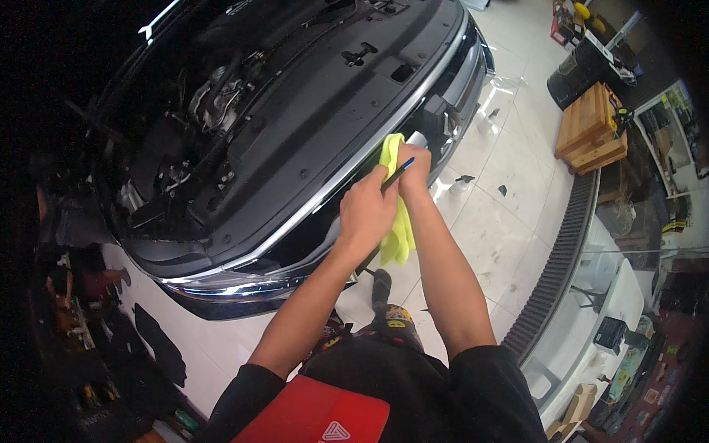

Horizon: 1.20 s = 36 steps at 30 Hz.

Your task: The person applies a transparent protective film to the front bumper of a black car. They use a red squeegee to smooth the film and a yellow microfiber cloth to wipe the surface, working along the chrome trim and bumper edges.

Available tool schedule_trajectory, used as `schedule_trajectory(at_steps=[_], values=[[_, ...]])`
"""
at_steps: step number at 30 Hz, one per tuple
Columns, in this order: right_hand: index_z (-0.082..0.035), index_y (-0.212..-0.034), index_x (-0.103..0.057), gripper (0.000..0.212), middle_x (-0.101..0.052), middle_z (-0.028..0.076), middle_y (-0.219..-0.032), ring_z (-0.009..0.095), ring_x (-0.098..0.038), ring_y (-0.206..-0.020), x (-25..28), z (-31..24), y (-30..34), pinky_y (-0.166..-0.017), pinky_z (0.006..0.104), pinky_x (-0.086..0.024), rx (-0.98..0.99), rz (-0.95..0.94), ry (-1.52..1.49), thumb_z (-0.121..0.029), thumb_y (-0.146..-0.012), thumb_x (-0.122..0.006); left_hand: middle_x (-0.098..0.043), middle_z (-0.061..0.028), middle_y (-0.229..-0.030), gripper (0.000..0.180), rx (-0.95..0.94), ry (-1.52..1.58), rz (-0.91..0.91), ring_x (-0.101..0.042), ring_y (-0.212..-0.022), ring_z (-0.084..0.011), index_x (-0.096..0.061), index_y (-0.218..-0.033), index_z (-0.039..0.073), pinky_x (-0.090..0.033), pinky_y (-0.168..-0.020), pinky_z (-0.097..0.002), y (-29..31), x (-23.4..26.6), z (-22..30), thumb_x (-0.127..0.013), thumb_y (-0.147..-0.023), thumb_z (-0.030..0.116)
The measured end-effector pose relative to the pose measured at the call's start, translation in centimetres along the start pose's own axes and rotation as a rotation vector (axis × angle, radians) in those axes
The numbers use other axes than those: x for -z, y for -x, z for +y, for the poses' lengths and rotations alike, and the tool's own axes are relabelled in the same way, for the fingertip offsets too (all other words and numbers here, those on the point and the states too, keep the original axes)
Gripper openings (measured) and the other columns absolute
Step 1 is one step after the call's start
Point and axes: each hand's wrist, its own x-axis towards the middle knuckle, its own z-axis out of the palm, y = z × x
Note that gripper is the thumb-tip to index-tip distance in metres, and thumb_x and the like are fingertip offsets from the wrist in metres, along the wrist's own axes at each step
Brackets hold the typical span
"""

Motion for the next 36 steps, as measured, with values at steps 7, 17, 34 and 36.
schedule_trajectory(at_steps=[7, 17, 34, 36], values=[[0.004, -0.069, -0.066, 0.036, -0.060, 0.010, -0.061, 0.017, -0.054, -0.058, -2.7, 1.4, 7.0, -0.056, 0.0398, -0.043, 0.039, -0.018, 0.170, -0.024, -0.091, -0.063, -0.068, -0.0219, -0.088, 0.026, 0.047, 0.072, -0.033, -0.065, -0.086, -0.0474, -0.057, -0.094, 0.003, -0.048, -0.074, -0.0562, 4.8, 5.2, -3.2, -0.058, -0.099, 0.028], [0.004, -0.072, -0.069, 0.036, -0.061, 0.017, -0.060, 0.029, -0.058, -0.058, -9.5, 6.4, 23.5, -0.063, 0.0463, -0.046, -0.100, 0.212, 0.182, -0.028, -0.090, -0.065, -0.066, -0.0195, -0.084, 0.023, 0.101, 0.133, -0.097, -0.064, -0.083, -0.0457, -0.054, -0.092, 0.003, -0.047, -0.069, -0.0546, 15.7, 17.0, -10.8, -0.058, -0.099, 0.025], [0.002, -0.097, -0.074, 0.028, -0.069, 0.015, -0.074, 0.019, -0.063, -0.064, -8.1, 1.2, 33.6, -0.065, 0.0388, -0.051, 0.202, 0.016, 0.553, -0.022, -0.091, -0.060, -0.066, -0.0214, -0.083, 0.019, -0.142, 0.389, -0.023, -0.064, -0.079, -0.0443, -0.060, -0.101, 0.003, -0.049, -0.069, -0.0485, 21.8, 23.3, -17.2, -0.061, -0.099, 0.021], [-0.002, -0.102, -0.072, 0.023, -0.068, 0.015, -0.079, 0.026, -0.066, -0.068, -3.8, -0.2, 34.7, -0.067, 0.0393, -0.052, 0.242, -0.244, 0.572, -0.019, -0.088, -0.066, -0.067, -0.0208, -0.083, 0.018, -0.065, 0.523, -0.018, -0.066, -0.078, -0.0418, -0.061, -0.104, 0.002, -0.050, -0.069, -0.0442, 20.9, 24.7, -16.0, -0.061, -0.100, 0.020]])
